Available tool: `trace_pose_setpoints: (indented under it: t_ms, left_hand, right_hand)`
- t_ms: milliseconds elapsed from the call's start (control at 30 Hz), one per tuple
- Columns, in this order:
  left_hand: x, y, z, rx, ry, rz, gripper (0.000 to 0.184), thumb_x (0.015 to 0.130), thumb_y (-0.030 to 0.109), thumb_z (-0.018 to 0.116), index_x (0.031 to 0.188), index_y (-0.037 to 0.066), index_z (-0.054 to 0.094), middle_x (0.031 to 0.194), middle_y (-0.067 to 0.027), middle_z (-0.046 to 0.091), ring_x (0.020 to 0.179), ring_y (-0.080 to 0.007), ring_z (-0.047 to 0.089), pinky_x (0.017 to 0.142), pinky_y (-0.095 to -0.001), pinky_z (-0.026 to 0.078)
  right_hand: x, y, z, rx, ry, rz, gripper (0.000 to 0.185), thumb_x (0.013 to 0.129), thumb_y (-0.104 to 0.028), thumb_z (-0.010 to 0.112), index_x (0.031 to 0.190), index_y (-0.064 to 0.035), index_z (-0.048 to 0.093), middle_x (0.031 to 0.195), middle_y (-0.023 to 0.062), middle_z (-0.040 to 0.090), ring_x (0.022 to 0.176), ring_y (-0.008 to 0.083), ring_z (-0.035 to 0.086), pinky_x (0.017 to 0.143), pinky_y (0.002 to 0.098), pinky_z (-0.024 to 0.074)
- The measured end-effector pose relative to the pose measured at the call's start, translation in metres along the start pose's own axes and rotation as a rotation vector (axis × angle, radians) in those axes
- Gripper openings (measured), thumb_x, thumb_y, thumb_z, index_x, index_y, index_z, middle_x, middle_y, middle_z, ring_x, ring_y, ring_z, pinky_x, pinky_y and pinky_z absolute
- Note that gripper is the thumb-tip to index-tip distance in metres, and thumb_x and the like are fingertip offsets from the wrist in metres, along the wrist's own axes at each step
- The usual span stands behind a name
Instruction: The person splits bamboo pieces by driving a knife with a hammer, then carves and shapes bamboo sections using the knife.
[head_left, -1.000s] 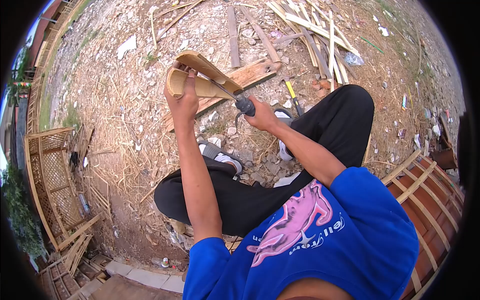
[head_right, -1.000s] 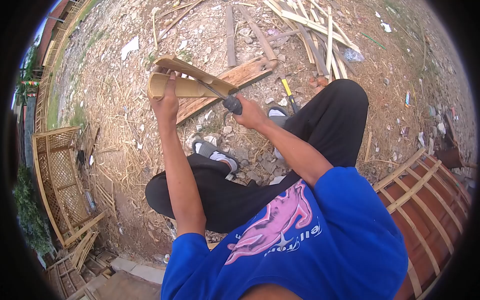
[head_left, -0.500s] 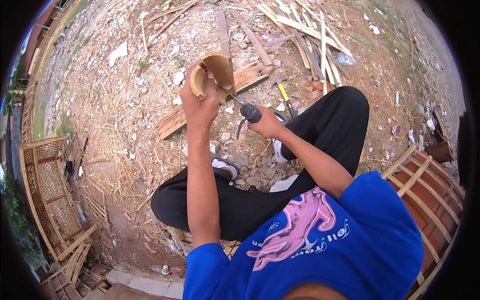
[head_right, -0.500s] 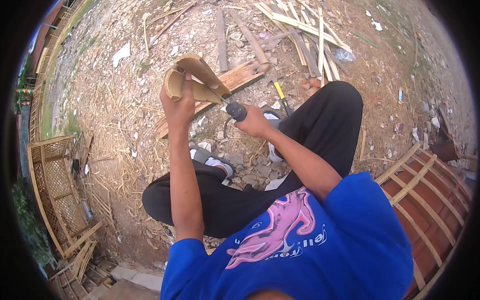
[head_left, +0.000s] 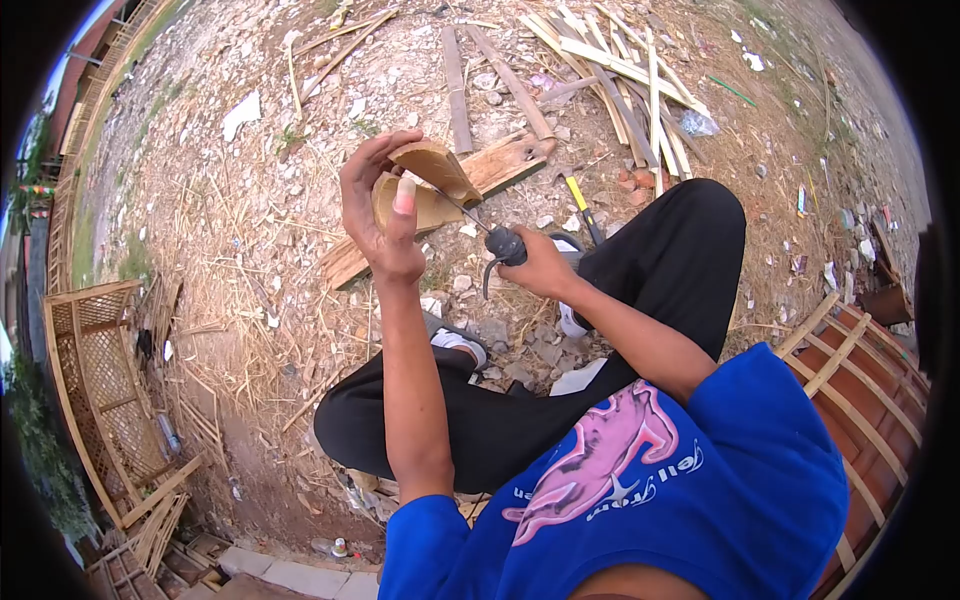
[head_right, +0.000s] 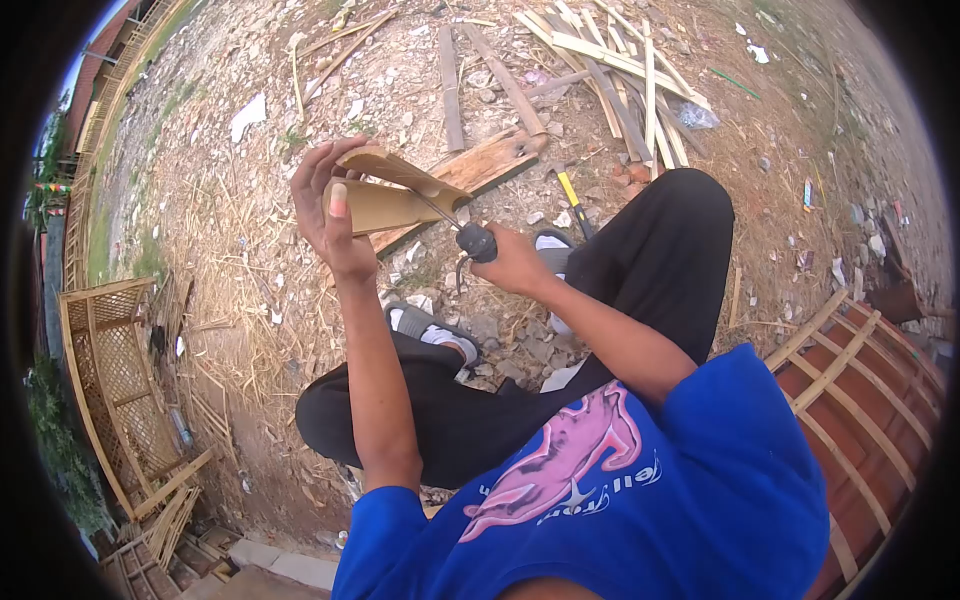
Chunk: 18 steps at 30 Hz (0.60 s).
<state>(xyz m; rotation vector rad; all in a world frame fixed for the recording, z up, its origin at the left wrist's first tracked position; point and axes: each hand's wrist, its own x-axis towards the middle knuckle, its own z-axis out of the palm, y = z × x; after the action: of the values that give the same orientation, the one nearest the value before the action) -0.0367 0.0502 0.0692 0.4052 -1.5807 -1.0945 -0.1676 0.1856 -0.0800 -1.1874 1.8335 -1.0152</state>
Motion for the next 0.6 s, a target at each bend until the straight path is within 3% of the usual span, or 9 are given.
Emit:
trace_pose_setpoints:
  t_ms: [67, 233, 333, 367, 500, 533, 600]
  left_hand:
    - [-0.001, -0.002, 0.003, 0.017, -0.029, -0.026, 0.056, 0.093, 0.039, 0.050, 0.134, 0.001, 0.042, 0.123, -0.0226, 0.059, 0.115, -0.0286, 0.058, 0.098, -0.0406, 0.045]
    - [0.001, 0.001, 0.005, -0.036, -0.097, -0.039, 0.068, 0.096, 0.054, 0.044, 0.140, 0.003, 0.036, 0.130, -0.0239, 0.055, 0.118, -0.0322, 0.057, 0.102, -0.0435, 0.044]
    - [0.010, 0.019, -0.001, -0.080, 0.076, 0.019, 0.072, 0.097, 0.060, 0.039, 0.143, 0.004, 0.032, 0.137, -0.0237, 0.049, 0.121, -0.0352, 0.055, 0.105, -0.0468, 0.043]
    - [0.012, 0.024, -0.015, -0.071, 0.081, 0.026, 0.069, 0.098, 0.058, 0.039, 0.142, 0.005, 0.034, 0.140, -0.0223, 0.047, 0.123, -0.0370, 0.054, 0.105, -0.0483, 0.043]
    - [0.008, 0.062, -0.062, -0.138, 0.325, 0.018, 0.054, 0.102, 0.048, 0.035, 0.130, 0.004, 0.048, 0.126, -0.0183, 0.056, 0.113, -0.0334, 0.059, 0.101, -0.0476, 0.046]
    - [0.007, 0.070, -0.070, -0.123, 0.402, 0.026, 0.047, 0.103, 0.042, 0.035, 0.124, 0.003, 0.051, 0.120, -0.0165, 0.059, 0.105, -0.0307, 0.061, 0.097, -0.0461, 0.048]
    - [0.002, 0.080, -0.086, -0.139, 0.448, 0.059, 0.040, 0.102, 0.038, 0.042, 0.118, 0.003, 0.054, 0.110, -0.0139, 0.060, 0.097, -0.0267, 0.061, 0.094, -0.0449, 0.049]
  right_hand:
    - [-0.001, -0.001, 0.001, -0.004, 0.041, -0.003, 0.052, 0.072, -0.024, 0.076, 0.114, 0.0001, 0.058, 0.103, 0.0257, 0.066, 0.095, 0.0433, 0.065, 0.083, 0.0460, 0.0505]
    - [0.004, -0.006, -0.011, 0.021, -0.046, 0.001, 0.049, 0.071, -0.021, 0.074, 0.112, 0.0004, 0.058, 0.099, 0.0260, 0.066, 0.093, 0.0414, 0.066, 0.081, 0.0447, 0.0509]
    - [0.007, -0.015, -0.019, 0.049, -0.021, -0.007, 0.048, 0.071, -0.019, 0.073, 0.112, 0.0002, 0.058, 0.096, 0.0250, 0.067, 0.093, 0.0400, 0.066, 0.081, 0.0442, 0.0509]
    - [0.007, -0.019, -0.021, 0.061, -0.010, -0.008, 0.048, 0.071, -0.019, 0.073, 0.112, 0.0001, 0.058, 0.095, 0.0246, 0.067, 0.093, 0.0394, 0.067, 0.081, 0.0440, 0.0510]
    - [0.011, -0.045, -0.038, 0.044, 0.060, 0.003, 0.049, 0.072, -0.020, 0.073, 0.114, -0.0006, 0.057, 0.094, 0.0235, 0.068, 0.092, 0.0381, 0.067, 0.081, 0.0440, 0.0511]
    - [0.016, -0.041, -0.037, 0.038, 0.110, -0.035, 0.043, 0.073, -0.020, 0.074, 0.108, -0.0001, 0.059, 0.092, 0.0190, 0.068, 0.084, 0.0326, 0.066, 0.077, 0.0400, 0.0503]
    - [0.033, -0.013, -0.031, -0.019, 0.123, -0.016, 0.041, 0.072, -0.019, 0.074, 0.106, -0.0004, 0.060, 0.091, 0.0189, 0.068, 0.083, 0.0330, 0.066, 0.076, 0.0403, 0.0499]
